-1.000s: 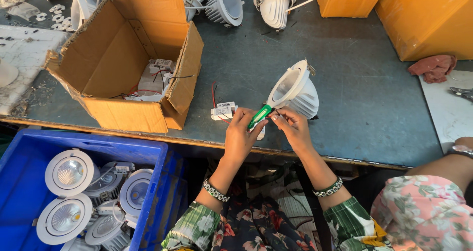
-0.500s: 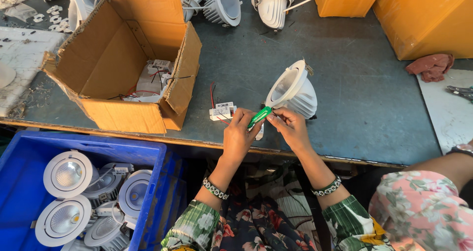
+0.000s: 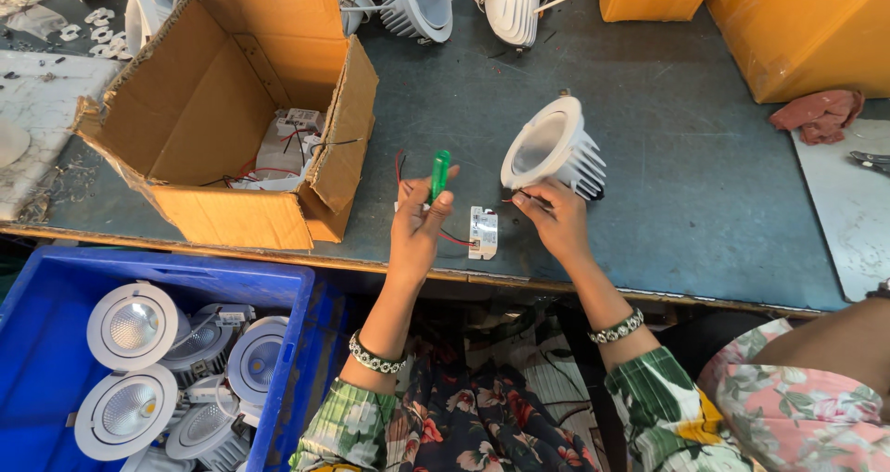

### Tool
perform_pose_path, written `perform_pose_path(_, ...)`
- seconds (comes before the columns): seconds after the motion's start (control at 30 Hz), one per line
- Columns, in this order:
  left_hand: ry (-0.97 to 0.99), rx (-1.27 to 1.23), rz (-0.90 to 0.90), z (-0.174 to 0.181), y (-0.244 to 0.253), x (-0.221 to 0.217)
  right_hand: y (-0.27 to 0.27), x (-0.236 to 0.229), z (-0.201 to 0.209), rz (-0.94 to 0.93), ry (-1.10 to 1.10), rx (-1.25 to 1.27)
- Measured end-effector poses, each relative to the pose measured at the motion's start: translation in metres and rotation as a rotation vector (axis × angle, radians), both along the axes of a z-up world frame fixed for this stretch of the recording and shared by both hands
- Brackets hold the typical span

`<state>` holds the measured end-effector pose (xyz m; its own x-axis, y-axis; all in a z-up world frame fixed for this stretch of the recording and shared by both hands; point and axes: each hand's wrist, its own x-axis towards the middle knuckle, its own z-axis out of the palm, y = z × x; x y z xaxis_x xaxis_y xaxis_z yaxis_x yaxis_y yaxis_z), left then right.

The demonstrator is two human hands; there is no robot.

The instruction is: The person assembles LED downlight fixtures by connecting power drivers to the light bodies. They use a screwdriver to strip wires and tighten terminal screws, then place the completed units on the table.

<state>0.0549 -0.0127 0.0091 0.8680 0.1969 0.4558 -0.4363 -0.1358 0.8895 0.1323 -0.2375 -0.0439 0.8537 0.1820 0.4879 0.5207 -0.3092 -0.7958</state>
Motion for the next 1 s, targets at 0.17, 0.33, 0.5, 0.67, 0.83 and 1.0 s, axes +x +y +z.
perform_pose_path(0.17, -0.068, 0.12, 0.09, -0.001, 0.0, 0.003, 0.007, 0.02, -0.01, 0.126, 0.003, 0.029)
perform_pose_path(0.33, -0.033, -0.157, 0.059, -0.011, 0.003, 0.004, 0.001, 0.045, -0.021, 0.195, 0.111, 0.084)
perform_pose_path(0.5, -0.015, -0.284, -0.01, -0.002, 0.013, 0.0, -0.004, 0.061, -0.025, 0.273, 0.198, 0.06)
perform_pose_path(0.67, -0.04, -0.315, -0.076, 0.006, 0.013, -0.004, 0.002, 0.044, -0.041, 0.296, 0.321, 0.063)
perform_pose_path(0.83, 0.056, -0.29, -0.045, 0.001, 0.004, 0.004, -0.002, 0.046, -0.048, 0.329, 0.484, 0.214)
perform_pose_path(1.0, 0.118, -0.281, -0.002, -0.005, 0.001, 0.014, -0.013, 0.048, -0.04, 0.345, 0.513, 0.127)
